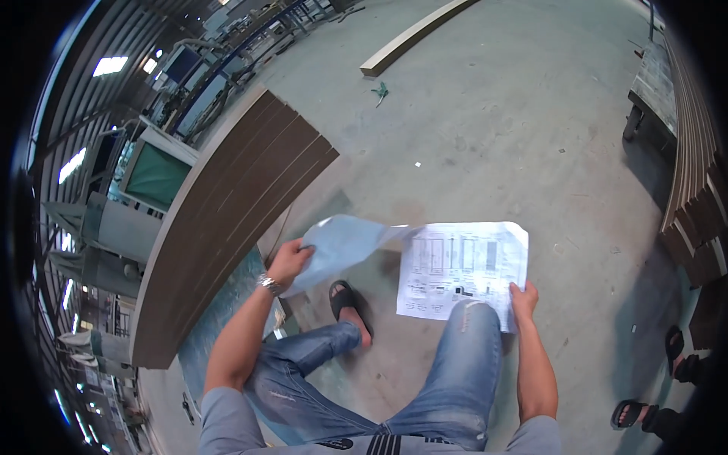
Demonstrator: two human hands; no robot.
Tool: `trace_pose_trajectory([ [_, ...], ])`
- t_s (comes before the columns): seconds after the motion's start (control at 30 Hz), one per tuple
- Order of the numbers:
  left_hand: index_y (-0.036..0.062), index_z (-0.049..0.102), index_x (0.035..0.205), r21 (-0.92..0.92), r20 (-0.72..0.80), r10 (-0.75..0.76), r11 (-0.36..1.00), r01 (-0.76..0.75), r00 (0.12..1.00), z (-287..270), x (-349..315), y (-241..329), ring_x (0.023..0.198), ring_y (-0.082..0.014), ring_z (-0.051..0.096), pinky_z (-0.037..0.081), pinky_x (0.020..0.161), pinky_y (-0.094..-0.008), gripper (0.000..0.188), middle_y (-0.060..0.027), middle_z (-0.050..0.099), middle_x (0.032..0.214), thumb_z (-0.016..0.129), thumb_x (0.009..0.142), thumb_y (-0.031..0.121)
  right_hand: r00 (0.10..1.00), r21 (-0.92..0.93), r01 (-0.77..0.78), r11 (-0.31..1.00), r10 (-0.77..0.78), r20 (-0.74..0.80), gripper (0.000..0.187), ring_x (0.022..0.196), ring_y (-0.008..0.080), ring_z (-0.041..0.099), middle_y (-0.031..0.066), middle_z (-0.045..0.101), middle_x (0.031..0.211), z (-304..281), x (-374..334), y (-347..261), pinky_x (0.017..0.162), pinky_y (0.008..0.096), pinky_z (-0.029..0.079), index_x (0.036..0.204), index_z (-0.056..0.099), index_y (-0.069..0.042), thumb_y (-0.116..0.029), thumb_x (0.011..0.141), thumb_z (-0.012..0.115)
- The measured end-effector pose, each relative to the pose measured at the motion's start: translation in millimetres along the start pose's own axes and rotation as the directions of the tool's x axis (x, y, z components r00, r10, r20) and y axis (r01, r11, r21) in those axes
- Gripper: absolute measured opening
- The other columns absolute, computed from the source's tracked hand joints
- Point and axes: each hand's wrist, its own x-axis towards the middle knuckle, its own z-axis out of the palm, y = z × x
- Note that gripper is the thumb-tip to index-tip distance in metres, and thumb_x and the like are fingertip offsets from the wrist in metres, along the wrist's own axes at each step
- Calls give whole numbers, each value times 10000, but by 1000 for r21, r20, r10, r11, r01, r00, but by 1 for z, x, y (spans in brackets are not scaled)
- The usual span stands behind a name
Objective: Inspecting and marking wooden components in a factory while referring to technical drawings.
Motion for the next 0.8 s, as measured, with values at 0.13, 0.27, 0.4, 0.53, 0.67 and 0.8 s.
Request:
trace_pose_trajectory([
  [0.13, 27, 617, 1174, 675, -144, 122, 738, 7, 982, 7, 85, 7, 869, -417, 667, 541, 803, -478, 370, -204, 717, 963, 699, 865, 213, 987, -707, 36, 706, 85, 134, 460, 1177, 362, 601, 236, 667, 1201, 9, -10, -28, 993, 457, 468, 1223, 637, 28, -172, 819, 730],
  [0.27, -1, 599, 1193, 733, -66, 449, 628, -263, 891, 52, 148, 51, 1089, -410, 614, 505, 932, -484, 403, -230, 620, 1247, 710, 848, 177, 964, -767, 67, 639, -239, -114, 654, 1430, 417, 341, 263, 436, 1493, 15, 17, 19, 1180, 496, 272, 1436, 463, 8, -248, 872, 673],
  [0.4, 2, 587, 1229, 692, 43, 485, 616, -376, 873, 86, 185, 75, 1154, -412, 592, 496, 976, -473, 435, -232, 581, 1327, 703, 862, 203, 931, -879, 109, 464, -357, -73, 711, 1520, 389, 172, 222, 242, 1621, 30, 30, 41, 1237, 511, 119, 1535, 325, -30, -315, 934, 576],
  [0.53, 2, 567, 1253, 765, 100, 337, 576, -289, 936, 86, 242, 57, 1177, -409, 592, 517, 952, -480, 467, -232, 509, 1430, 699, 868, 232, 921, -898, 124, 422, -386, -54, 674, 1522, 381, 174, 215, 227, 1629, 43, 36, 27, 1232, 521, 121, 1543, 311, -38, -318, 965, 512],
  [0.67, 2, 518, 1287, 835, -29, 261, 536, -120, 965, 81, 302, 40, 1131, -418, 607, 543, 868, -495, 528, -231, 408, 1518, 707, 849, 227, 920, -900, 131, 415, -390, -46, 681, 1512, 402, 196, 210, 234, 1629, 45, 42, 27, 1221, 546, 138, 1549, 306, -59, -336, 961, 508],
  [0.8, 1, 508, 1261, 904, -121, 255, 429, 0, 959, 69, 327, 35, 1087, -415, 618, 549, 815, -495, 519, -223, 351, 1556, 712, 838, 220, 926, -903, 135, 407, -376, -31, 663, 1505, 414, 212, 210, 235, 1629, 45, 46, 26, 1213, 560, 156, 1554, 302, -67, -363, 986, 473],
])
